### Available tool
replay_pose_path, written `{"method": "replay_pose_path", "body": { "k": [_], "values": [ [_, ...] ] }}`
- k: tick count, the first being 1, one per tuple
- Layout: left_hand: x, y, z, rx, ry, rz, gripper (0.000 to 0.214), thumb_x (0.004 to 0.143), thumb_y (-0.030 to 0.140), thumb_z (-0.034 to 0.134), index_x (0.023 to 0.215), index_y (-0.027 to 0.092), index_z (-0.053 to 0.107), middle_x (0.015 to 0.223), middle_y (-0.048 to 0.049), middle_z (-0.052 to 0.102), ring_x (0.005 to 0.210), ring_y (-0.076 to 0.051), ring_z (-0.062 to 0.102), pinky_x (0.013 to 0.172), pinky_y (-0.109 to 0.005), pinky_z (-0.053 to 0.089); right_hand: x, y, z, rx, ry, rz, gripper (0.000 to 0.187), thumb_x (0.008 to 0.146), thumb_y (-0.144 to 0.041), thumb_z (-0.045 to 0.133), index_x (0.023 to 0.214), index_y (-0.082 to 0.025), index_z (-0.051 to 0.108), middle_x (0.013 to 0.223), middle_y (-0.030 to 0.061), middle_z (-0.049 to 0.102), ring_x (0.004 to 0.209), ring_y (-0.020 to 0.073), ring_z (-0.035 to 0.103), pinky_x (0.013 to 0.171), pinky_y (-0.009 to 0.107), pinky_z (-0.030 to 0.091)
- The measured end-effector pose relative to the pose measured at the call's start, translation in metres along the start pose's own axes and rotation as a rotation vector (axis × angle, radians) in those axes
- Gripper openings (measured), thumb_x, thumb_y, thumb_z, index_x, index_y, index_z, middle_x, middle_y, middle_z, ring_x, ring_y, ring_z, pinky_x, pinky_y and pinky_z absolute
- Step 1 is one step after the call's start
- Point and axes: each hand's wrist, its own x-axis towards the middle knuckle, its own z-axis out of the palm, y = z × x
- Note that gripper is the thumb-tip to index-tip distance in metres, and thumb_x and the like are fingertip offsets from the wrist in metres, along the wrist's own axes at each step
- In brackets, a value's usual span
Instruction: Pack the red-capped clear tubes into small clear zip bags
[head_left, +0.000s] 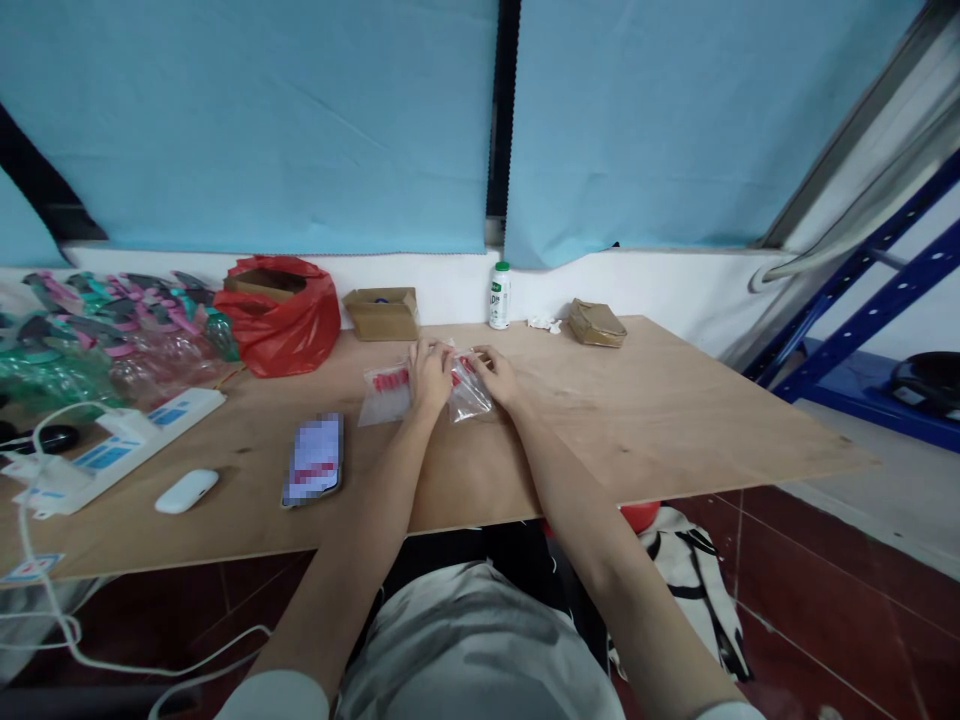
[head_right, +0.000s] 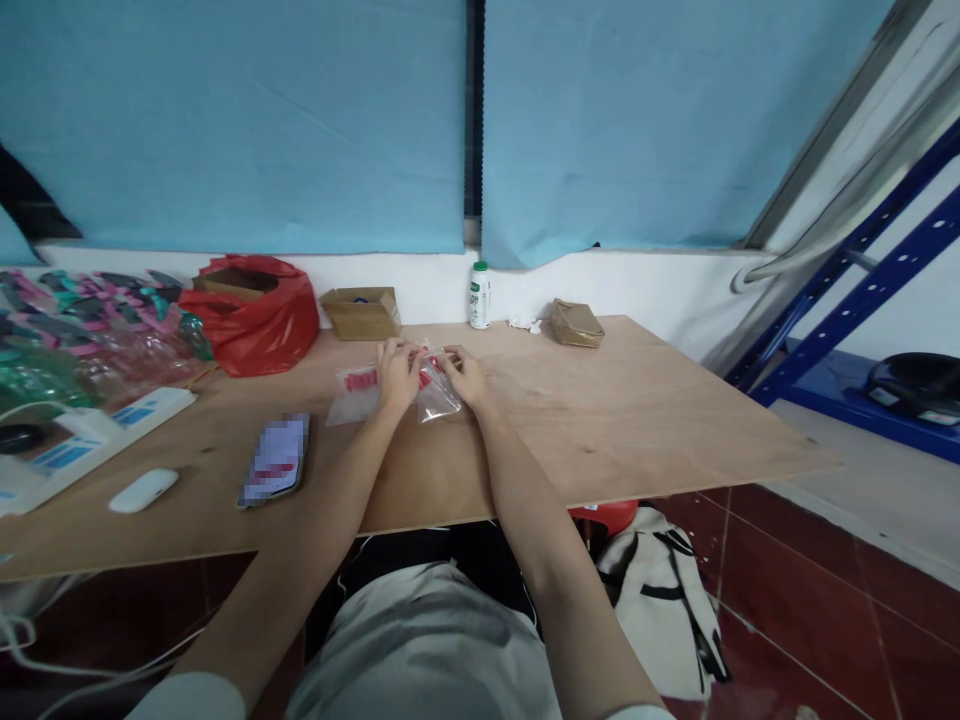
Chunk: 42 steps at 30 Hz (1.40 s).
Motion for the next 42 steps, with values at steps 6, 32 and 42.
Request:
{"method": "replay_pose_path", "body": {
  "k": [6,32,42],
  "values": [
    [-0.004,0.024,-0.005,-0.068,0.012,0.070,0.019,0.100,0.032,0.057,0.103,0.025,0.075,0.121,-0.0142,0.060,0.124,-0.036,0.049,0.110,-0.051,0.039,-0.001,-0.017,-0.005,0.113,0.040,-0.065,0.037,0.091,-0.057,0.061,0.091,-0.021,0.069,0.087,0.0038,0.070,0.084,0.0202,0.062,0.082,0.032,0.051],
    [0.010,-0.003,0.023,-0.814,0.109,-0.275,0.023,0.093,0.044,0.063,0.088,0.022,0.059,0.084,-0.0006,0.066,0.078,-0.015,0.065,0.073,-0.025,0.052,-0.017,-0.052,0.011,-0.093,0.062,-0.306,0.018,0.096,-0.043,0.065,0.098,-0.025,0.065,0.109,0.0079,0.065,0.109,0.0239,0.060,0.092,0.037,0.056],
    [0.008,0.003,0.014,-0.607,0.014,-0.164,0.029,0.099,0.045,0.057,0.084,0.021,0.059,0.079,0.0003,0.064,0.077,-0.015,0.060,0.076,-0.024,0.048,-0.009,-0.047,0.017,0.085,0.071,-0.156,0.029,0.091,-0.046,0.069,0.101,-0.020,0.073,0.095,0.0059,0.077,0.086,0.0171,0.071,0.078,0.028,0.055]
  ]
}}
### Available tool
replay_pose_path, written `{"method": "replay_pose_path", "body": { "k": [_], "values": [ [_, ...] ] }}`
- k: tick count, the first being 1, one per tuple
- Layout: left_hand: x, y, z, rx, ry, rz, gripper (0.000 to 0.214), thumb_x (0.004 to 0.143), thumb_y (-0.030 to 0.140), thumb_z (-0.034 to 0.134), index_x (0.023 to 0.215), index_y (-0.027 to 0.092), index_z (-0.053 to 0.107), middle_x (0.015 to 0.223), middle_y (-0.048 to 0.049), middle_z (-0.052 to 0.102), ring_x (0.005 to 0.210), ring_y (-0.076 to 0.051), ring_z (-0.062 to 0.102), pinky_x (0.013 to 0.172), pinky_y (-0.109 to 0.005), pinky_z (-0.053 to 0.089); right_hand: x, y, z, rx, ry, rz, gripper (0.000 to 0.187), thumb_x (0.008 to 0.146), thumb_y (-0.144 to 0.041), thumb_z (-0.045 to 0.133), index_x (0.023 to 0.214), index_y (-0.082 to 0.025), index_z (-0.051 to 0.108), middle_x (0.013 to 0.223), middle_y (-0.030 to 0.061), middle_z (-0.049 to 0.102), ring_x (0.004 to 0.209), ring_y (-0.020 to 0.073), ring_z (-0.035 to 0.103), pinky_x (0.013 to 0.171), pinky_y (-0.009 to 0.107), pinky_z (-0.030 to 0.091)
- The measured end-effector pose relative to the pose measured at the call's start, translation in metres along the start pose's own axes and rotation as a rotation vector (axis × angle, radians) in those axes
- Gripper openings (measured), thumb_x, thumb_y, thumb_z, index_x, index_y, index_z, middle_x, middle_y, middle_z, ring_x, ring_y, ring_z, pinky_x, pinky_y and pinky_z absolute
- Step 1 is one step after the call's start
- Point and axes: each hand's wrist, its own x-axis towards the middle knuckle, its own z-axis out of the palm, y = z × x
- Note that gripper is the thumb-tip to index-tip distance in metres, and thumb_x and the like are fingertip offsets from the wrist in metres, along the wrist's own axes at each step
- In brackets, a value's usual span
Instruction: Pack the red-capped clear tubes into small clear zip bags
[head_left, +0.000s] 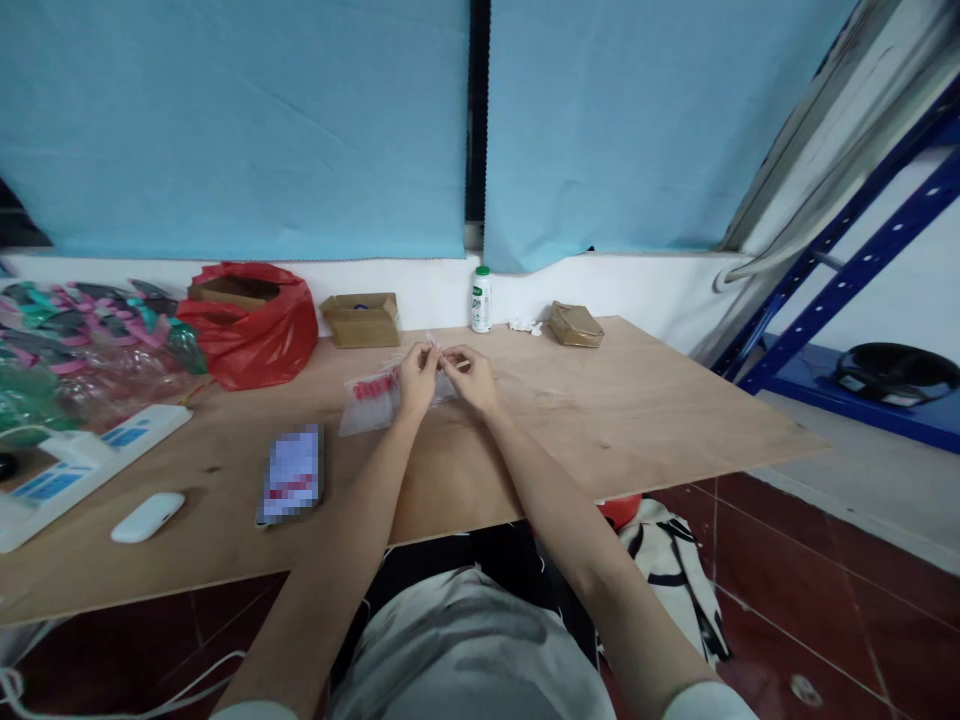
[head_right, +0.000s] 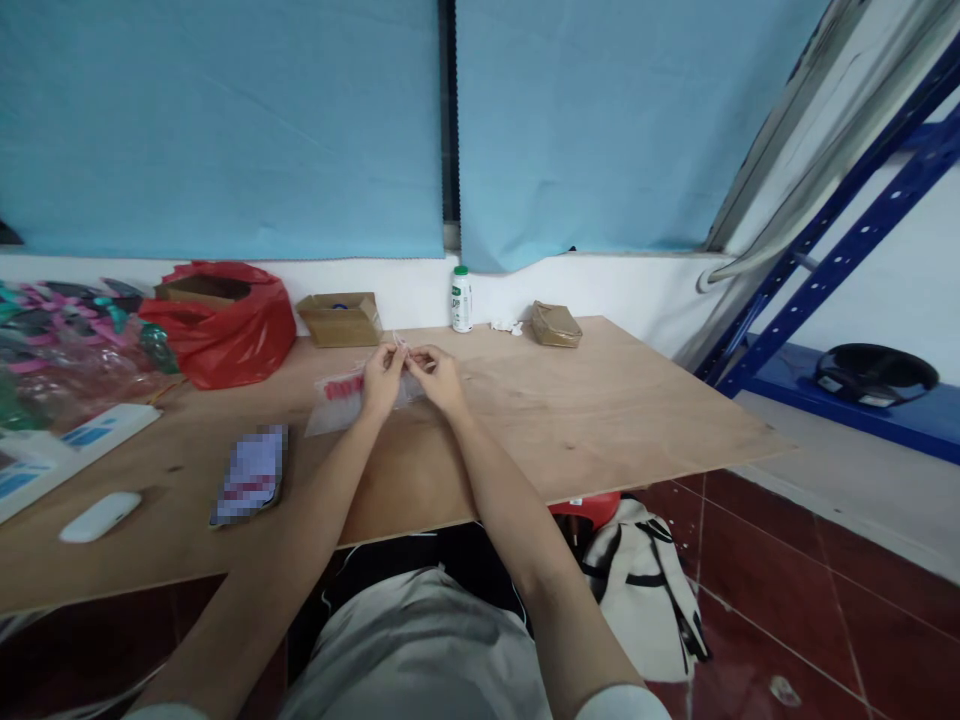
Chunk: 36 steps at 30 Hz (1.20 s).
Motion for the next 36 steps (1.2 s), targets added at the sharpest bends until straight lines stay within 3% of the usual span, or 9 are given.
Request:
{"method": "replay_pose_path", "body": {
  "k": [7,14,22,29,36],
  "values": [
    [-0.002,0.000,-0.003,0.195,-0.025,0.114,0.026,0.105,0.040,0.047,0.088,0.022,0.057,0.079,0.0001,0.062,0.075,-0.016,0.058,0.074,-0.026,0.044,0.002,0.006,0.000,0.022,-0.002,0.037,0.025,0.091,-0.041,0.066,0.091,-0.018,0.076,0.087,0.0049,0.078,0.081,0.0168,0.072,0.078,0.027,0.056],
    [-0.003,-0.007,-0.001,0.301,-0.110,0.074,0.023,0.103,0.043,0.052,0.094,0.024,0.060,0.086,-0.0031,0.072,0.079,-0.020,0.066,0.075,-0.028,0.047,0.005,0.010,-0.001,-0.050,0.061,0.051,0.022,0.088,-0.038,0.068,0.087,-0.017,0.074,0.083,0.0044,0.077,0.078,0.0167,0.071,0.078,0.028,0.056],
    [-0.007,-0.005,-0.007,0.433,-0.131,0.053,0.024,0.106,0.038,0.046,0.105,0.023,0.064,0.091,-0.0066,0.076,0.081,-0.021,0.069,0.076,-0.030,0.047,0.002,0.011,-0.001,-0.016,-0.006,0.058,0.017,0.083,-0.029,0.070,0.094,-0.018,0.076,0.090,0.0039,0.078,0.079,0.0164,0.072,0.079,0.028,0.059],
    [-0.006,-0.014,-0.005,0.452,-0.161,0.102,0.018,0.106,0.032,0.044,0.101,0.024,0.059,0.086,-0.0054,0.072,0.078,-0.021,0.068,0.074,-0.029,0.045,0.002,0.010,-0.001,-0.099,0.049,0.089,0.008,0.083,-0.025,0.065,0.082,-0.019,0.071,0.083,0.0019,0.077,0.078,0.0168,0.074,0.080,0.027,0.057],
    [-0.009,-0.008,-0.003,0.485,-0.196,0.107,0.016,0.106,0.030,0.043,0.097,0.024,0.055,0.081,-0.0048,0.069,0.078,-0.022,0.067,0.072,-0.030,0.043,0.004,0.004,-0.004,-0.146,0.124,0.118,0.005,0.081,-0.024,0.066,0.078,-0.020,0.067,0.077,0.0016,0.076,0.075,0.0165,0.071,0.076,0.026,0.054]
  ]
}}
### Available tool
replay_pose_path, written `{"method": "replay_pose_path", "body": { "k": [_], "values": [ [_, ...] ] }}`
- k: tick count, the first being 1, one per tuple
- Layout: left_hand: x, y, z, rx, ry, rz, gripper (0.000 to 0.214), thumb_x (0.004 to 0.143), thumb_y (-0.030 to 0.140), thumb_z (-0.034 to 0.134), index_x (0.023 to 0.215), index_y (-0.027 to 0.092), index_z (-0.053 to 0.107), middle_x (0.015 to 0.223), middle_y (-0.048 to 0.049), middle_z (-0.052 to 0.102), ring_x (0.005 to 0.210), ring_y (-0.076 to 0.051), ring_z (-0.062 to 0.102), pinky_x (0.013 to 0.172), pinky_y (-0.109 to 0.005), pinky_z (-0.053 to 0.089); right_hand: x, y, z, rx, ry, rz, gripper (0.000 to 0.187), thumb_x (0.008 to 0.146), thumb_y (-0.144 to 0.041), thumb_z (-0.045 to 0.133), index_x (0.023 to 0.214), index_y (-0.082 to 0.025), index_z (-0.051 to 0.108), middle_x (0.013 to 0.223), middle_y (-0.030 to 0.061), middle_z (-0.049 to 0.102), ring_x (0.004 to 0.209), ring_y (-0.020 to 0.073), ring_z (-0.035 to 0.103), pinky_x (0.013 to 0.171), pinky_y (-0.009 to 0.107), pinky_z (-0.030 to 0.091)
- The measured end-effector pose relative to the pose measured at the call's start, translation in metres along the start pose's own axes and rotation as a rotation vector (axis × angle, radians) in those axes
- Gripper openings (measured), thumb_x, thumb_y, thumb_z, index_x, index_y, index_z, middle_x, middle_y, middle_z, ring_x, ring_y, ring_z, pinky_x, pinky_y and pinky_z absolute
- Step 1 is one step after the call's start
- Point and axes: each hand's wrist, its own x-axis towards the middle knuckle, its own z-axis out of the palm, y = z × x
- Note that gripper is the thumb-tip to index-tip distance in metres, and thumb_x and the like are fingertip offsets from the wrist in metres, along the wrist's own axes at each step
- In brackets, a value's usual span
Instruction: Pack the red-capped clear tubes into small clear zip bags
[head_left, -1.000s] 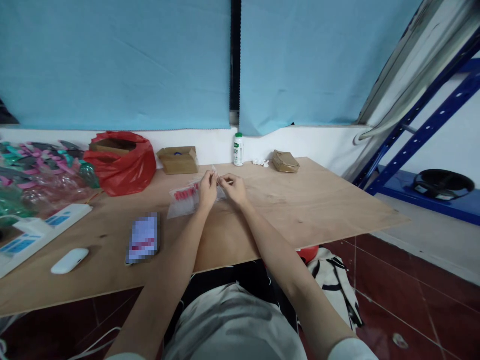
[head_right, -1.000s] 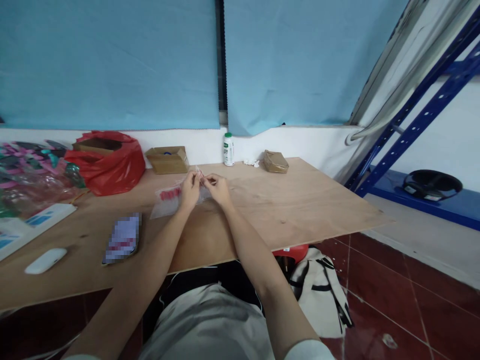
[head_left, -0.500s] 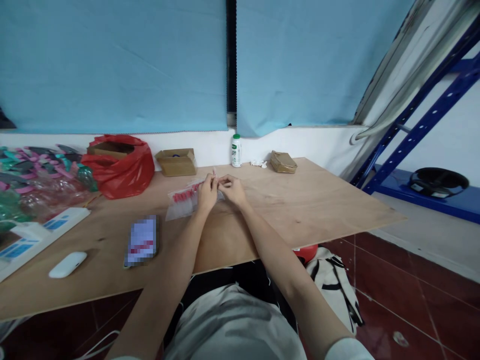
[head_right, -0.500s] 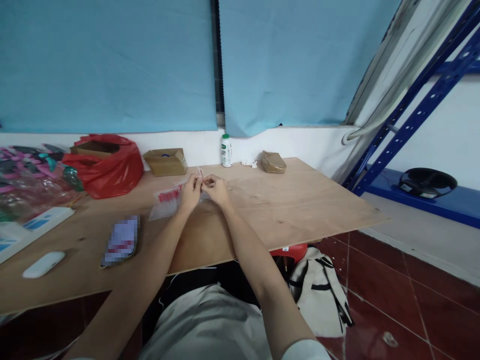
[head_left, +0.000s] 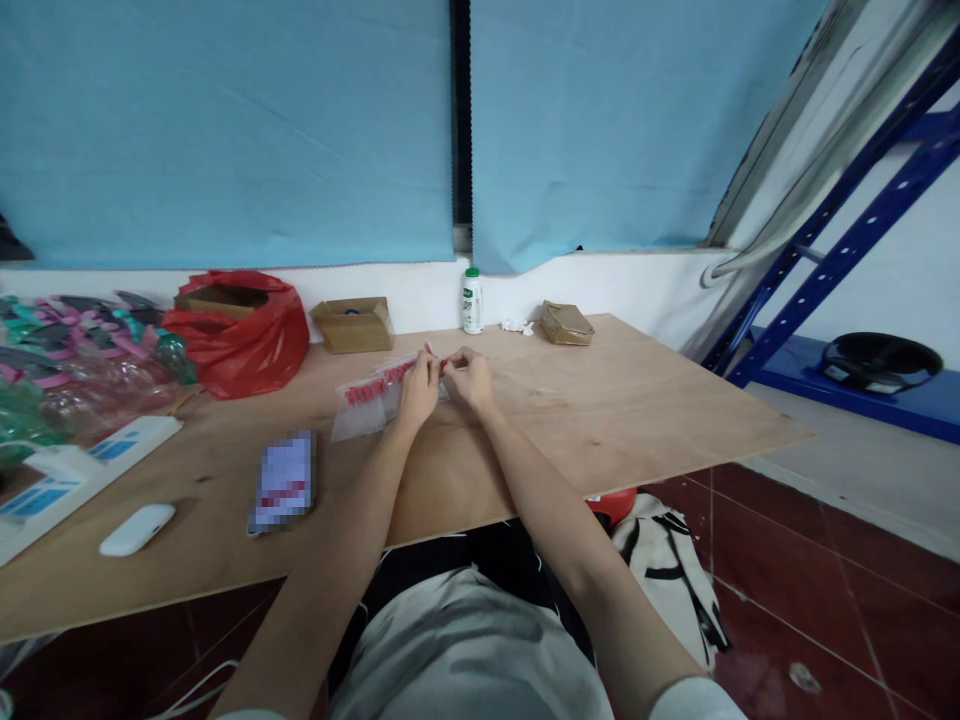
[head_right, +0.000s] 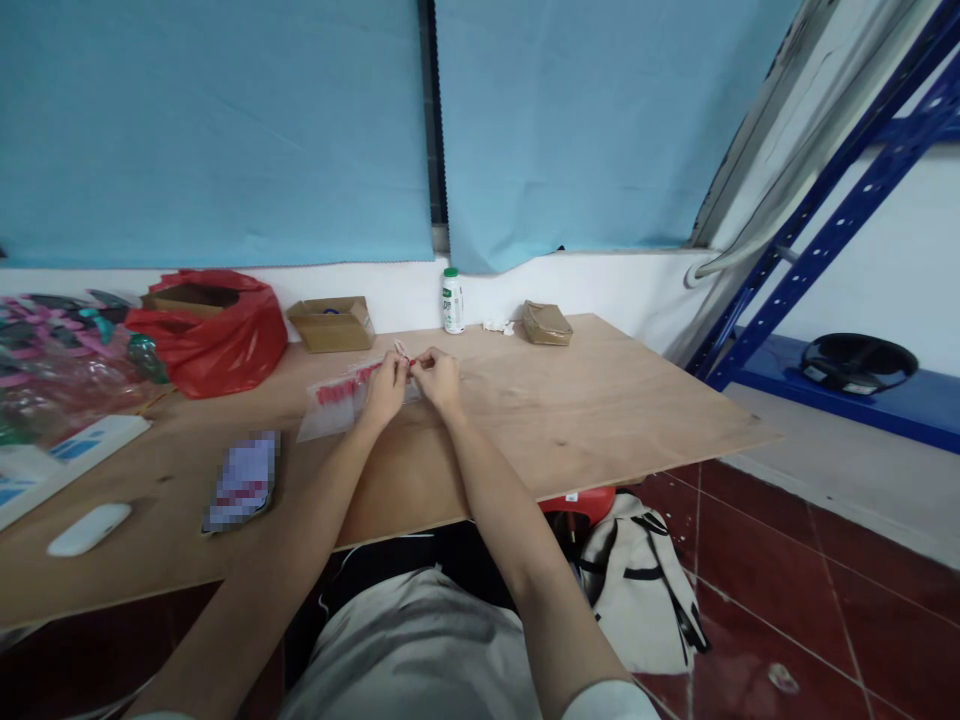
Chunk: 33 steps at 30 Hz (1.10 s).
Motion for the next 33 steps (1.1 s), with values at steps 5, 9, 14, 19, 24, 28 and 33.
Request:
{"method": "replay_pose_path", "body": {
  "k": [5,9,14,19,24,28,33],
  "values": [
    [0.000,0.003,-0.003,0.050,0.005,-0.017,0.012,0.103,0.028,0.049,0.094,0.024,0.057,0.085,-0.0049,0.071,0.082,-0.022,0.067,0.073,-0.029,0.042,0.001,0.003,0.002,-0.037,0.010,-0.008,0.005,0.081,-0.021,0.065,0.085,-0.020,0.067,0.080,0.0009,0.075,0.076,0.0161,0.070,0.077,0.026,0.054],
    [0.000,0.002,-0.004,0.056,-0.034,-0.019,0.014,0.102,0.026,0.048,0.097,0.024,0.060,0.086,-0.0052,0.072,0.082,-0.021,0.067,0.072,-0.029,0.042,0.001,0.008,0.001,-0.061,-0.023,-0.122,0.016,0.085,-0.022,0.064,0.099,-0.021,0.072,0.091,0.0013,0.076,0.082,0.0158,0.069,0.084,0.028,0.054],
    [0.000,0.006,-0.004,0.046,-0.062,-0.017,0.019,0.104,0.029,0.046,0.097,0.024,0.063,0.085,-0.0059,0.073,0.079,-0.022,0.067,0.073,-0.030,0.042,0.001,0.006,-0.004,-0.062,-0.067,-0.176,0.013,0.090,-0.025,0.063,0.096,-0.021,0.074,0.094,0.0041,0.076,0.084,0.0177,0.069,0.085,0.029,0.054],
    [-0.001,0.012,-0.006,0.066,-0.043,-0.034,0.018,0.103,0.029,0.048,0.096,0.024,0.064,0.085,-0.0055,0.073,0.079,-0.022,0.067,0.074,-0.030,0.042,-0.001,-0.001,-0.005,-0.070,-0.047,-0.122,0.009,0.090,-0.023,0.063,0.091,-0.021,0.072,0.088,0.0029,0.076,0.078,0.0171,0.068,0.082,0.029,0.054],
    [-0.001,0.011,-0.007,0.101,-0.013,-0.043,0.015,0.101,0.028,0.051,0.094,0.025,0.064,0.084,-0.0053,0.073,0.080,-0.023,0.068,0.072,-0.030,0.040,-0.002,-0.003,-0.004,-0.055,-0.018,-0.118,0.007,0.089,-0.024,0.063,0.089,-0.021,0.070,0.084,0.0020,0.076,0.074,0.0159,0.068,0.075,0.026,0.052],
    [-0.002,0.009,-0.007,0.110,0.020,-0.058,0.013,0.100,0.028,0.052,0.094,0.025,0.064,0.083,-0.0045,0.073,0.078,-0.022,0.067,0.070,-0.029,0.038,-0.001,0.001,-0.004,-0.057,0.023,-0.117,0.008,0.089,-0.025,0.062,0.088,-0.021,0.068,0.082,0.0011,0.074,0.072,0.0155,0.066,0.074,0.026,0.051],
    [-0.002,0.009,-0.008,0.092,0.093,-0.112,0.012,0.098,0.027,0.054,0.090,0.025,0.063,0.083,-0.0044,0.074,0.079,-0.023,0.067,0.070,-0.029,0.037,0.001,0.004,-0.004,-0.084,0.063,-0.099,0.008,0.088,-0.024,0.062,0.091,-0.020,0.068,0.082,0.0013,0.073,0.072,0.0160,0.067,0.075,0.027,0.052]
  ]
}}
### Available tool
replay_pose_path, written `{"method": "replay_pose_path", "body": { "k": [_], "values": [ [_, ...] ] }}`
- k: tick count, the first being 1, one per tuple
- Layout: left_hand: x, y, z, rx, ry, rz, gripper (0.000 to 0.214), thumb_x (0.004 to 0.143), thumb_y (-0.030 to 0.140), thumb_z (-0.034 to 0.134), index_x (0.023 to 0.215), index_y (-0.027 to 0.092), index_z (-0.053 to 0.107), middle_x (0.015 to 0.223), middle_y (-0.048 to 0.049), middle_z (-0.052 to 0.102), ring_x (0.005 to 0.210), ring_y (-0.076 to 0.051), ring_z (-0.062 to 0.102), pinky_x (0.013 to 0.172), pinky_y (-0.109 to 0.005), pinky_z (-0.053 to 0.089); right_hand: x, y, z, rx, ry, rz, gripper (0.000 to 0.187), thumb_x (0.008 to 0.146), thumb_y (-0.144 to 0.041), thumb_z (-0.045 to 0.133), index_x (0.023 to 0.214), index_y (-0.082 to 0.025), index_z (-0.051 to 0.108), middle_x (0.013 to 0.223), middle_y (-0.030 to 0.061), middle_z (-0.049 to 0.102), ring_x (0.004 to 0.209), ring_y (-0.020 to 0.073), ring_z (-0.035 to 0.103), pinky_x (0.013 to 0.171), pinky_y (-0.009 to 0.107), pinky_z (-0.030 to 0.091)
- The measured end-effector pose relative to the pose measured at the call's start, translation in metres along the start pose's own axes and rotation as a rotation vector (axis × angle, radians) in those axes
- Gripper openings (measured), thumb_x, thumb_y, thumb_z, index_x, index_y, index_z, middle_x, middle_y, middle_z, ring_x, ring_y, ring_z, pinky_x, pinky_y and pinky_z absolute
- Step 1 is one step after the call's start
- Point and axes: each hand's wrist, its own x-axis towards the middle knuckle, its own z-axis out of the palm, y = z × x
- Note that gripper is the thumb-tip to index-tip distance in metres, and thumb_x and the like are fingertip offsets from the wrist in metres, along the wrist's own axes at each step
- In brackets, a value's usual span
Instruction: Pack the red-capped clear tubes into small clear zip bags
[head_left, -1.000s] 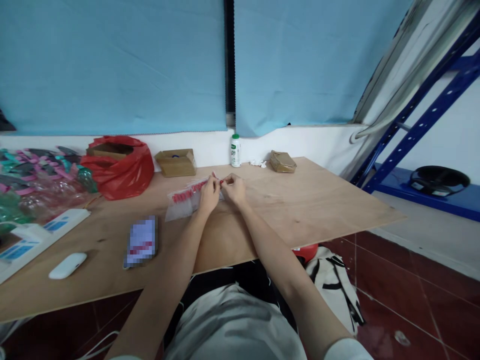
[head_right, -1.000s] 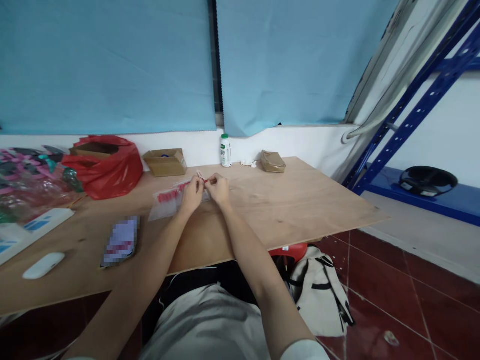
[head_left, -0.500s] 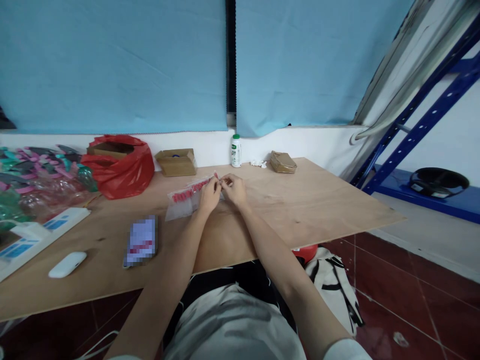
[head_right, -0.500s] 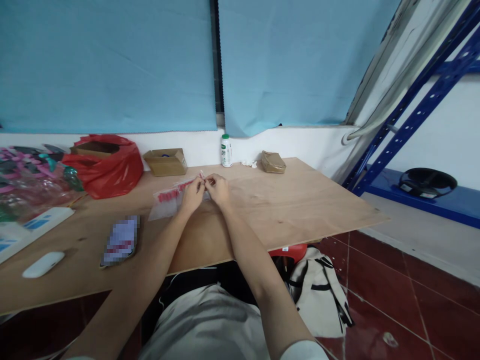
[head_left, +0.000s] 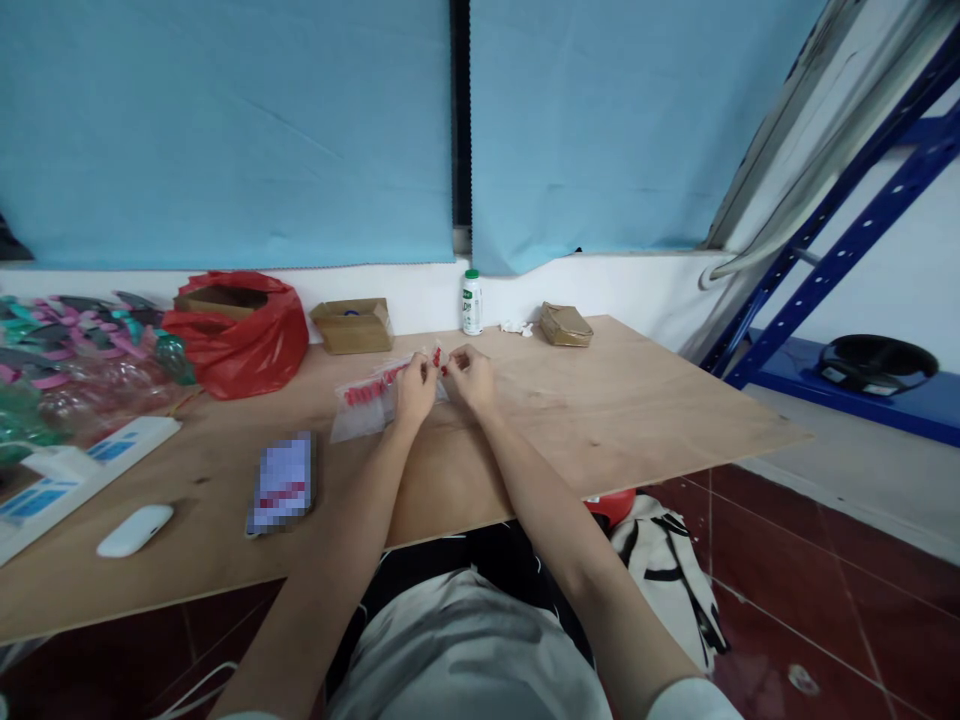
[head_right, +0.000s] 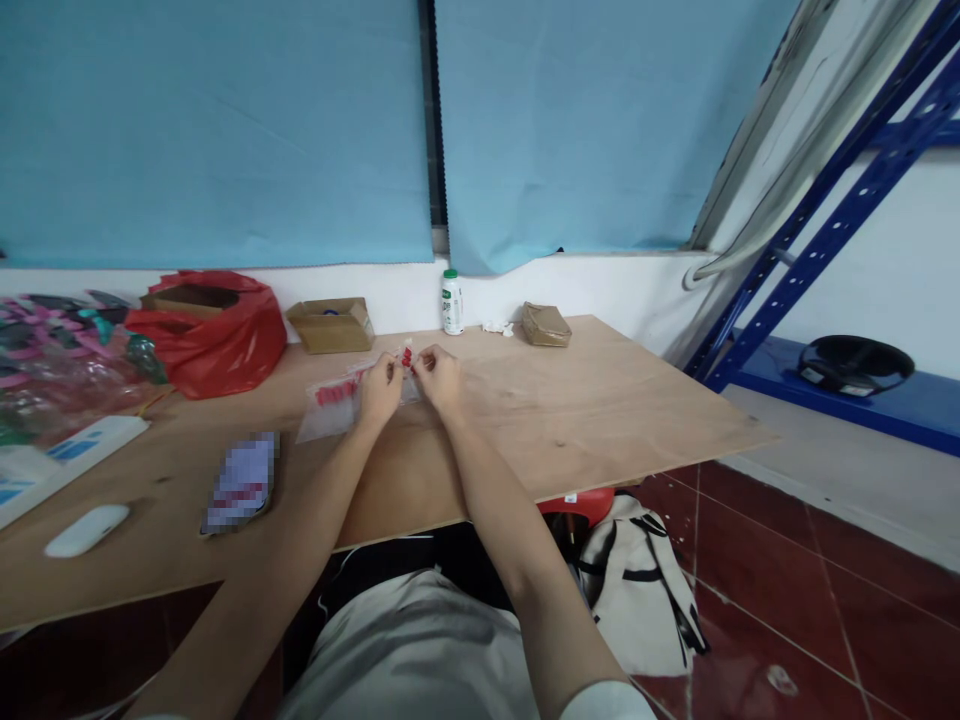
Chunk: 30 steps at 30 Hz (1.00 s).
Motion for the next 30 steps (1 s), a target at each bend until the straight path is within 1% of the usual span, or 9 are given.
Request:
{"method": "replay_pose_path", "body": {
  "k": [7,11,14,16,20,22,24,26,30],
  "values": [
    [0.001,0.001,-0.003,-0.021,0.059,-0.073,0.011,0.098,0.027,0.053,0.090,0.025,0.061,0.086,-0.0050,0.075,0.082,-0.024,0.068,0.074,-0.031,0.042,0.001,0.004,-0.001,-0.023,0.091,0.051,0.005,0.089,-0.024,0.060,0.091,-0.022,0.063,0.085,0.0027,0.073,0.076,0.0170,0.068,0.080,0.029,0.055],
    [0.003,-0.003,0.002,-0.129,-0.018,0.016,0.009,0.099,0.028,0.053,0.093,0.025,0.060,0.089,-0.0040,0.073,0.087,-0.022,0.069,0.082,-0.032,0.048,0.003,0.012,0.003,0.113,0.073,0.137,0.002,0.094,-0.026,0.055,0.094,-0.024,0.056,0.087,0.0023,0.072,0.075,0.0159,0.070,0.076,0.029,0.058],
    [0.003,-0.006,0.009,-0.216,-0.069,0.112,0.009,0.101,0.032,0.053,0.102,0.025,0.059,0.106,-0.0066,0.071,0.101,-0.022,0.068,0.096,-0.034,0.050,0.007,0.019,0.005,0.264,0.072,0.240,0.004,0.097,-0.027,0.052,0.098,-0.025,0.050,0.090,0.0031,0.073,0.075,0.0153,0.072,0.069,0.028,0.060],
    [0.002,-0.007,0.011,-0.227,-0.052,0.163,0.018,0.100,0.035,0.057,0.114,0.024,0.058,0.119,-0.0099,0.066,0.114,-0.023,0.064,0.105,-0.039,0.049,0.010,0.021,0.005,0.373,0.090,0.306,0.005,0.098,-0.027,0.051,0.100,-0.024,0.047,0.089,0.0034,0.074,0.073,0.0149,0.072,0.066,0.028,0.061],
    [0.002,-0.008,0.010,-0.196,0.006,0.293,0.055,0.094,0.037,0.068,0.142,0.022,0.046,0.147,-0.0176,0.051,0.143,-0.029,0.047,0.122,-0.048,0.038,0.014,0.019,0.001,0.530,0.142,0.363,0.006,0.099,-0.027,0.050,0.101,-0.024,0.046,0.089,0.0044,0.075,0.069,0.0143,0.073,0.067,0.030,0.063],
    [0.003,-0.009,0.007,-0.160,0.033,0.317,0.068,0.092,0.039,0.072,0.150,0.022,0.041,0.158,-0.0200,0.041,0.152,-0.032,0.037,0.126,-0.052,0.031,0.015,0.017,-0.001,0.563,0.166,0.376,0.008,0.099,-0.029,0.052,0.100,-0.023,0.047,0.089,0.0049,0.076,0.068,0.0146,0.073,0.069,0.031,0.064],
    [0.004,-0.011,0.003,-0.126,0.035,0.316,0.076,0.091,0.043,0.073,0.155,0.022,0.038,0.164,-0.0202,0.035,0.156,-0.033,0.031,0.128,-0.053,0.028,0.015,0.017,-0.002,0.594,0.173,0.382,0.011,0.098,-0.032,0.053,0.098,-0.023,0.048,0.087,0.0045,0.075,0.069,0.0155,0.073,0.072,0.032,0.065],
    [0.005,-0.013,0.001,-0.116,-0.003,0.325,0.076,0.092,0.045,0.073,0.156,0.022,0.039,0.164,-0.0186,0.038,0.157,-0.033,0.031,0.128,-0.053,0.027,0.016,0.018,-0.002,0.618,0.160,0.375,0.016,0.096,-0.037,0.055,0.097,-0.023,0.048,0.085,0.0036,0.073,0.073,0.0164,0.074,0.074,0.033,0.065],
    [0.006,-0.015,-0.002,-0.172,-0.098,0.344,0.059,0.098,0.043,0.065,0.151,0.024,0.047,0.154,-0.0141,0.054,0.146,-0.029,0.047,0.124,-0.047,0.035,0.018,0.020,-0.001,0.629,0.137,0.340,0.026,0.091,-0.048,0.057,0.094,-0.024,0.048,0.086,0.0028,0.069,0.078,0.0170,0.073,0.072,0.031,0.064]
  ]
}}
